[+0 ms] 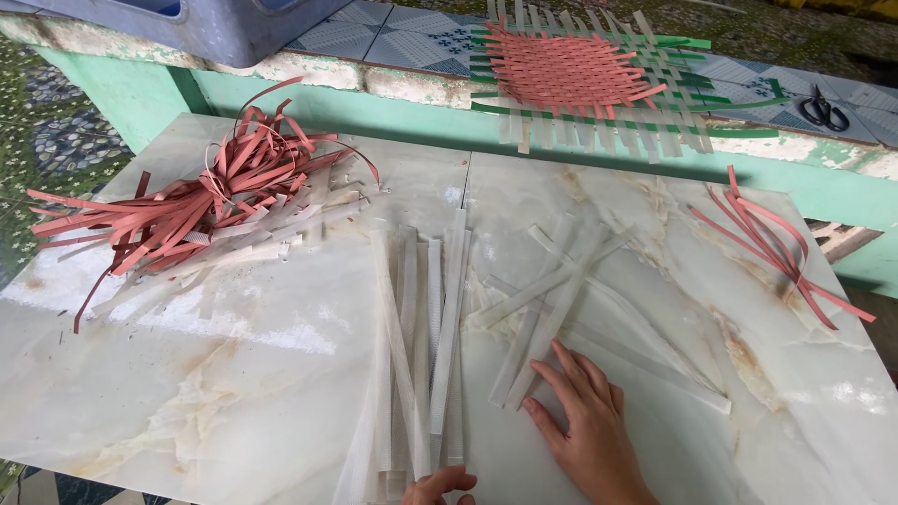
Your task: Arranging plastic strips on a table to form a star-shaped frame
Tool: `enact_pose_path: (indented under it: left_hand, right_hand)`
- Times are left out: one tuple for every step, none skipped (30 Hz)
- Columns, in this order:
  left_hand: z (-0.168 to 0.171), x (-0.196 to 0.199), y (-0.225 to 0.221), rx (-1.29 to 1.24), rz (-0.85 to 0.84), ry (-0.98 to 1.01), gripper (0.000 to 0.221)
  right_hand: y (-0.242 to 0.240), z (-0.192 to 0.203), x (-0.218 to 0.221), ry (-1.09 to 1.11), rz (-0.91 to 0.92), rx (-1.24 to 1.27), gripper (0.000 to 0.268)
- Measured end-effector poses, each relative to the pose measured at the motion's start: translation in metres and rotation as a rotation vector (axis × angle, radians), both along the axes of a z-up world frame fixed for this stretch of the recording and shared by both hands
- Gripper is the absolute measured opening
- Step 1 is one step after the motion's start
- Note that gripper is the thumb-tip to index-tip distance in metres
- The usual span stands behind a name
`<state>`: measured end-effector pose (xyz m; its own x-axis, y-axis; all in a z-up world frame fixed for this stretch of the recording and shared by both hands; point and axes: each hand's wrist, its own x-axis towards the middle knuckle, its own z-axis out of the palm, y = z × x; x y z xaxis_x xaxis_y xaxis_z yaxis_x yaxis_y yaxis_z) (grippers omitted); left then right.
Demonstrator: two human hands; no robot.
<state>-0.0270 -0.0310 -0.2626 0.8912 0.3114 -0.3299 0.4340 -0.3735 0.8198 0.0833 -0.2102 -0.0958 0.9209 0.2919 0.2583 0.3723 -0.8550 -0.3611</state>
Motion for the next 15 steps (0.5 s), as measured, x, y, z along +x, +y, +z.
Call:
enact_pose_path:
  left_hand:
    - [-0.004,0.0,-0.001,-0.003,-0.015,0.012,0.036]
    - [-0.009,0.001,-0.002,-0.006,-0.032,0.023,0.035]
    - [-0.008,0.004,-0.002,-0.006,-0.034,0.024,0.035]
    - [-0.008,0.006,-0.001,0.013,-0.13,0.026,0.035]
    - [-0.007,0.008,0.0,0.031,-0.227,0.027,0.035]
    - [-0.015,0.007,0.0,0.032,-0.226,0.028,0.035]
    - [-0.023,0.005,-0.001,0.006,-0.226,-0.015,0.037]
    - [-0.031,0.004,-0.001,-0.02,-0.226,-0.058,0.039]
    - [-0.028,0.004,-0.002,-0.019,-0.227,-0.058,0.039]
    - [-0.025,0.005,-0.003,-0.049,-0.25,-0.067,0.05]
    - [-0.022,0.006,-0.004,-0.078,-0.274,-0.076,0.063]
    - [-0.001,0.009,-0.004,-0.078,-0.273,-0.076,0.063]
    - [0.02,0.012,-0.003,-0.094,-0.338,0.08,0.063]
    - [0.041,0.015,-0.004,-0.111,-0.401,0.237,0.065]
    - [0.026,0.011,-0.013,-0.111,-0.402,0.237,0.065]
  right_hand:
    - [0.0,0.0,0.0,0.008,0.001,0.001,0.043]
    - [0.0,0.001,0.0,0.015,0.001,0.003,0.043]
    - [0.0,0.0,0.0,0.015,-0.001,0.003,0.043]
    - [0.0,0.0,0.0,0.011,-0.003,0.003,0.044]
    - [0.0,-0.001,0.0,0.007,-0.005,0.002,0.044]
    - [0.0,-0.001,0.0,0.007,-0.005,0.004,0.044]
    - [0.0,0.0,0.0,0.016,-0.006,0.008,0.045]
    - [0.0,0.001,0.0,0.024,-0.008,0.012,0.046]
    - [0.0,0.0,-0.001,0.024,-0.008,0.013,0.046]
    - [0.0,-0.001,0.0,0.017,-0.012,0.014,0.047]
    - [-0.001,-0.003,0.0,0.009,-0.015,0.015,0.048]
    - [0.0,-0.001,0.0,0.009,-0.015,0.015,0.048]
    - [0.0,0.0,0.0,0.016,-0.015,0.037,0.048]
    - [0.0,0.001,-0.001,0.023,-0.015,0.058,0.048]
    - [0.0,0.001,0.0,0.023,-0.015,0.058,0.048]
